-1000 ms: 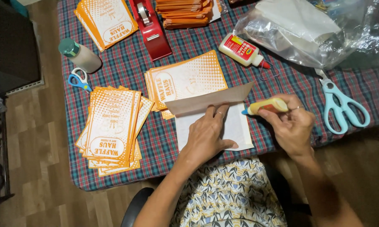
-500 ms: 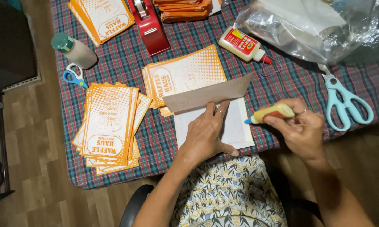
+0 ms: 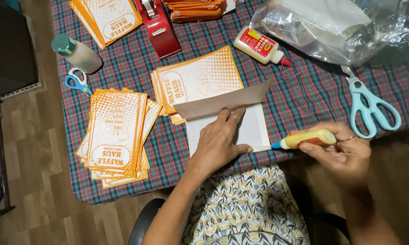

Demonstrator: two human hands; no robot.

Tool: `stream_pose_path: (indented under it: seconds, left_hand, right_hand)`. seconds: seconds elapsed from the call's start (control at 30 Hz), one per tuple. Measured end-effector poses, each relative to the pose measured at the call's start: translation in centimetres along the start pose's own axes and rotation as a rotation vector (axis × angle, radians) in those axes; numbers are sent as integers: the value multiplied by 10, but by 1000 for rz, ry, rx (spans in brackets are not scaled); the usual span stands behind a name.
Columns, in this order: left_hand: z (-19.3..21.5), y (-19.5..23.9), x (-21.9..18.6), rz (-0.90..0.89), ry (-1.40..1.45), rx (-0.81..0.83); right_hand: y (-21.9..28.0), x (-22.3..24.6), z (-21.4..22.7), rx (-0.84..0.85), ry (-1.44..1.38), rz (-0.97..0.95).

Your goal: Manually applying glue to paper menus and folding them for assembly at a workspace.

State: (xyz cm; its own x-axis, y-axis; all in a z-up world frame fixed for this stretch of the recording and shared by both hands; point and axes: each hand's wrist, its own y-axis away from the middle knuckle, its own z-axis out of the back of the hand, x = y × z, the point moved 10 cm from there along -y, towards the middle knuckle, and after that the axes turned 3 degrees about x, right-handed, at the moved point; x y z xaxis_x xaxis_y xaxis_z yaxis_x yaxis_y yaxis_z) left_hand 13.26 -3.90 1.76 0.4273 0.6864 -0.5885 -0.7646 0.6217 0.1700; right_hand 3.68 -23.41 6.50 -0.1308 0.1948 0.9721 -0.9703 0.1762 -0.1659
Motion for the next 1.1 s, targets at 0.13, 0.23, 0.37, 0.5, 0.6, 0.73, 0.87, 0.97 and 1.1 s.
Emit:
stream_pose_path:
  seconds: [0.13,0.23,0.37,0.5,0.6,0.73,0.87,0.97,1.1]
  left_hand:
    - [-2,0,3,13,-13,0]
    - [1,-1,6,-16,-3,-10]
    - [2,-2,10,-71,111,140]
    - [3,-1,12,-114,224,271]
    - [27,5,1,-183,375,242]
    - [1,-11,32,-209,605,265]
    - [-3,-15,36,-269,713,284]
    - [-8,-19,42,-269,743,301]
    - [-3,-14,39,-264,715,291]
  right_hand:
    - [-1,11,-14,24,116,86]
    - [1,4,-18,44,134,74]
    - [6,4,-28,8,103,121]
    - [7,20,-55,18,253,191]
    - [2,17,-72,53,141,254]
    - [6,22,-111,46,1,285]
    - [5,32,-148,136,-78,302]
    - [6,30,-164,160,-105,310]
    - [7,10,-160,117,-230,172]
